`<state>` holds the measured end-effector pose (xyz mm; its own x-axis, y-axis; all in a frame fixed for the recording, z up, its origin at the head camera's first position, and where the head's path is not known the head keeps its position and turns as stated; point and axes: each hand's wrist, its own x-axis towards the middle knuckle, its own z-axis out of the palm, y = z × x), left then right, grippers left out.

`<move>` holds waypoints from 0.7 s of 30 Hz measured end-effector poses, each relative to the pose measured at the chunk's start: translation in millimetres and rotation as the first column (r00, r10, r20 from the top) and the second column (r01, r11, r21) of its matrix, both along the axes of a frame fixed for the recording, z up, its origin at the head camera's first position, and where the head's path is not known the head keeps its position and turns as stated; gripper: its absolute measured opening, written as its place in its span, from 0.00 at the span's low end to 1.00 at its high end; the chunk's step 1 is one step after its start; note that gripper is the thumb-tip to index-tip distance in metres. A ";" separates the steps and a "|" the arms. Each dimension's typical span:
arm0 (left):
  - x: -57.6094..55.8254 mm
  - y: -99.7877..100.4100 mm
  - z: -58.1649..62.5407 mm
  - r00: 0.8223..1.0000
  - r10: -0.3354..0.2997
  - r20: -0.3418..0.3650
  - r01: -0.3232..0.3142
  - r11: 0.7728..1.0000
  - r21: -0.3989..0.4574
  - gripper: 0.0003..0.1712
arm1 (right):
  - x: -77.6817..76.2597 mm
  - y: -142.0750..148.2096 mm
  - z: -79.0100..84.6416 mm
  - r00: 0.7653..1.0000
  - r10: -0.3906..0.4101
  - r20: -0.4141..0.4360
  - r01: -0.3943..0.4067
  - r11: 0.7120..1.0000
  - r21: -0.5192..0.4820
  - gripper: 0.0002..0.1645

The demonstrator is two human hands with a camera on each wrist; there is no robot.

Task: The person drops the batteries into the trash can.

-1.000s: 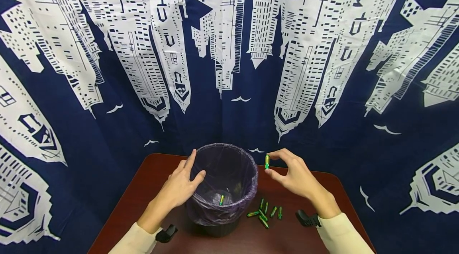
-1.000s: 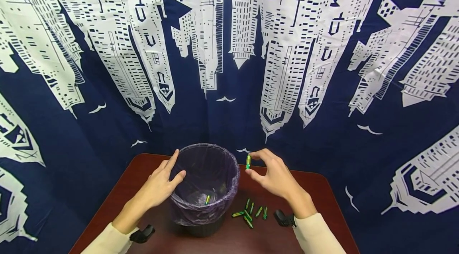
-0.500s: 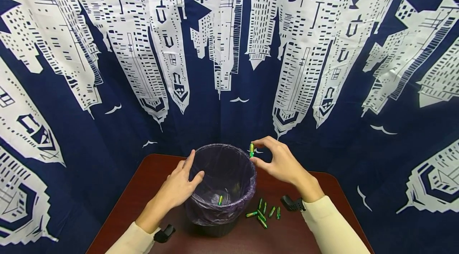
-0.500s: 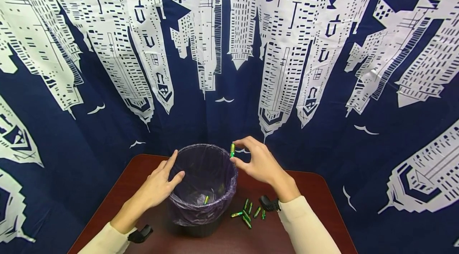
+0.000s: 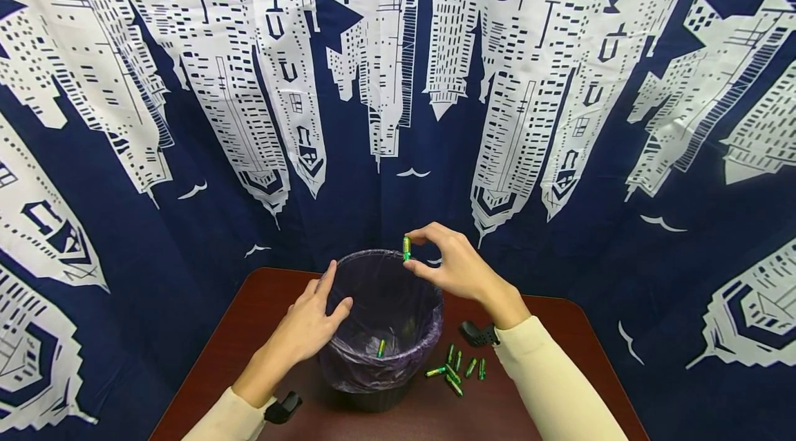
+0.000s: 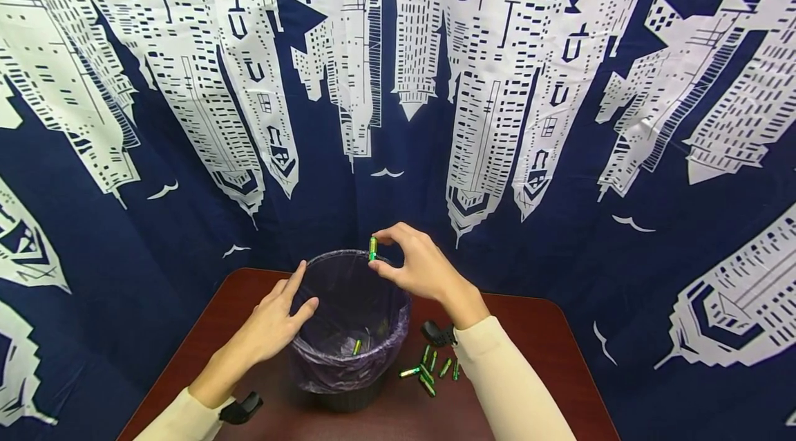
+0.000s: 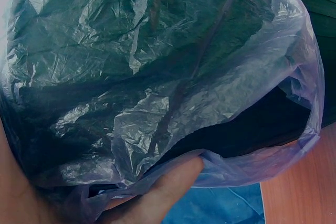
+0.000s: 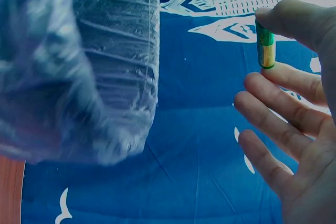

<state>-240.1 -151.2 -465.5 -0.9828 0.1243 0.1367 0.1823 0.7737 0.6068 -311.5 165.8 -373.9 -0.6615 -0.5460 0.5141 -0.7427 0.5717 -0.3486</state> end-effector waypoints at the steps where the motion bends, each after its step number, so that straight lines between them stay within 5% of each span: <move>1: 0.1 0.0 0.0 1.000 0.000 0.001 0.000 1.000 -0.001 0.54 | -0.7 -2.9 0.7 1.000 0.007 0.000 -0.007 1.000 -0.002 0.27; 21: 0.0 -0.2 1.2 1.000 -0.001 0.024 0.002 1.000 -0.010 0.54 | -13.0 -40.9 -0.9 0.995 0.032 0.092 -0.034 0.999 0.023 0.28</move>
